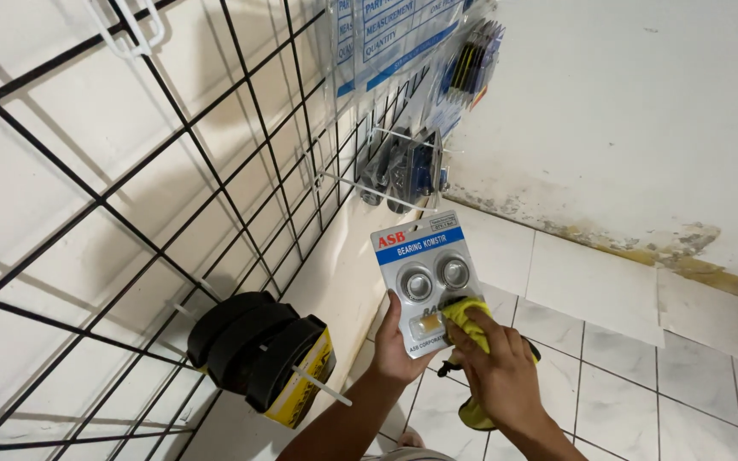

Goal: The person wipes the front and back of a packaged bearing set with a yellow cloth, then hangs it on a wall grid. They then pick up another packaged part and wipe its front and back with the same cloth.

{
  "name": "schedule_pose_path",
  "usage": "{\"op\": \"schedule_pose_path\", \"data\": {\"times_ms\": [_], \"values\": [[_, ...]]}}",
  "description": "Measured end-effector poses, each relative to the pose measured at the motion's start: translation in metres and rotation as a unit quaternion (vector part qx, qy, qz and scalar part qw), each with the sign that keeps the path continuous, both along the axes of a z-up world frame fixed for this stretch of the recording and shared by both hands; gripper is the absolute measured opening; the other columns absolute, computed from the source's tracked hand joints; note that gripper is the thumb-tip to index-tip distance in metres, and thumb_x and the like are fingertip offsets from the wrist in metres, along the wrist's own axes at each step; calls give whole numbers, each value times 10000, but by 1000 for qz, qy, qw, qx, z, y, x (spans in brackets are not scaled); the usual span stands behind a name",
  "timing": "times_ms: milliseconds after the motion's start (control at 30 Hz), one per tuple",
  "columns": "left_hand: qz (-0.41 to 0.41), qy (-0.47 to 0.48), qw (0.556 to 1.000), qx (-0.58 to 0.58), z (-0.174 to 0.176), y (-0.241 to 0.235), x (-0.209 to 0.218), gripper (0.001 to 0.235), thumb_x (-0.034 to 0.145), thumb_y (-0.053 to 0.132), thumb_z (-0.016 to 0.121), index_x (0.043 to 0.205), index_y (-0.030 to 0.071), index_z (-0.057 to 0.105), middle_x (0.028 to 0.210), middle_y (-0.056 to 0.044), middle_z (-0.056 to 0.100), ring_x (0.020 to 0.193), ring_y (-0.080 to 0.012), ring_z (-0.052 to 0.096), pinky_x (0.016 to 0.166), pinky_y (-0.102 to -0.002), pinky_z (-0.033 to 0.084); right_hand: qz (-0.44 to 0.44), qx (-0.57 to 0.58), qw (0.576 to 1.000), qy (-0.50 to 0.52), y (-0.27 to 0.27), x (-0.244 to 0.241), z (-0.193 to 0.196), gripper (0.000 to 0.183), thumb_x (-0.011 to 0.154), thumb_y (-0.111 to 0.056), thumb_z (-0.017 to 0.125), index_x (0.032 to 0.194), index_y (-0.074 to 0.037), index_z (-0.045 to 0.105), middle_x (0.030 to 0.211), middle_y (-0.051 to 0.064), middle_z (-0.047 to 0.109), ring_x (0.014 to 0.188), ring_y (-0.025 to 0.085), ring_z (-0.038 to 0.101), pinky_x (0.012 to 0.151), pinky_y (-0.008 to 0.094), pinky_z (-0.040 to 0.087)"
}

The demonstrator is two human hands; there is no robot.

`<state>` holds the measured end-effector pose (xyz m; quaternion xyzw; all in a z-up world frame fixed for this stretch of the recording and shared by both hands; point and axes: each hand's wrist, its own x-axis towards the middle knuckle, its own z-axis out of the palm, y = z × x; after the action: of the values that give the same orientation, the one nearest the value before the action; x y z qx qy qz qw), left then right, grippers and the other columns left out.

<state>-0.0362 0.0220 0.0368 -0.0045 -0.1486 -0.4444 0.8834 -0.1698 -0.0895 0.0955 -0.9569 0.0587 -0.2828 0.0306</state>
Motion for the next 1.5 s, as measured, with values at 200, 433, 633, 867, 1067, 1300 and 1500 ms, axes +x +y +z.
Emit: {"op": "schedule_pose_path", "data": {"times_ms": [200, 433, 633, 867, 1067, 1300, 1500], "values": [[-25, 18, 999, 37, 0, -6, -8, 645, 1079, 523, 382, 1582, 120, 380, 1470, -163, 557, 1272, -310, 593, 1070, -509, 487, -24, 31, 999, -31, -14, 12, 10, 426, 835, -189, 741, 1256, -256, 748, 1330, 66, 623, 899, 226, 599, 802, 362, 527], [13, -2, 1000, 10, 4, -5, 1, 622, 1085, 497, 383, 1592, 137, 367, 1490, -170, 547, 1284, -316, 603, 1084, -520, 508, -33, 155, 983, -89, -10, 12, 19, 355, 891, -61, 709, 1245, -80, 735, 1376, 170, 573, 1147, 310, 651, 884, 361, 569], [-25, 22, 999, -10, -6, -13, -2, 627, 1076, 537, 413, 1581, 166, 405, 1471, -122, 577, 1274, -298, 611, 1040, -483, 529, -7, 77, 991, -106, -10, 8, -10, 347, 787, -95, 782, 1119, -190, 811, 1198, 80, 642, 955, 202, 597, 816, 336, 511], [-10, 23, 1000, 5, -6, -11, -1, 630, 1073, 516, 413, 1577, 138, 399, 1471, -158, 566, 1278, -318, 605, 1088, -533, 493, -25, 148, 981, -120, -28, 10, 0, 379, 801, 14, 767, 1149, -134, 792, 1284, 120, 622, 1026, 235, 656, 816, 313, 569], [7, 33, 999, -6, -7, -14, -1, 583, 1081, 494, 429, 1554, 152, 433, 1429, -139, 603, 1215, -293, 645, 1017, -491, 544, -68, 213, 968, -117, -19, 7, 1, 311, 865, -6, 739, 1169, -66, 770, 1295, 185, 617, 1039, 270, 698, 796, 304, 603], [36, 36, 998, 27, -1, -13, -3, 561, 1055, 511, 457, 1524, 202, 471, 1454, -96, 594, 1291, -294, 603, 1101, -552, 487, -52, 193, 973, -115, -14, -3, -14, 352, 809, -12, 779, 1147, -108, 787, 1240, 114, 640, 1032, 238, 674, 843, 325, 576], [41, 33, 998, 41, -21, -25, -5, 557, 1061, 535, 462, 1457, 154, 553, 1331, -54, 677, 1117, -184, 665, 941, -354, 534, 2, 108, 993, -58, 11, -1, -23, 301, 789, -125, 774, 1075, -205, 819, 1154, 33, 693, 887, 164, 646, 750, 309, 554]]}}
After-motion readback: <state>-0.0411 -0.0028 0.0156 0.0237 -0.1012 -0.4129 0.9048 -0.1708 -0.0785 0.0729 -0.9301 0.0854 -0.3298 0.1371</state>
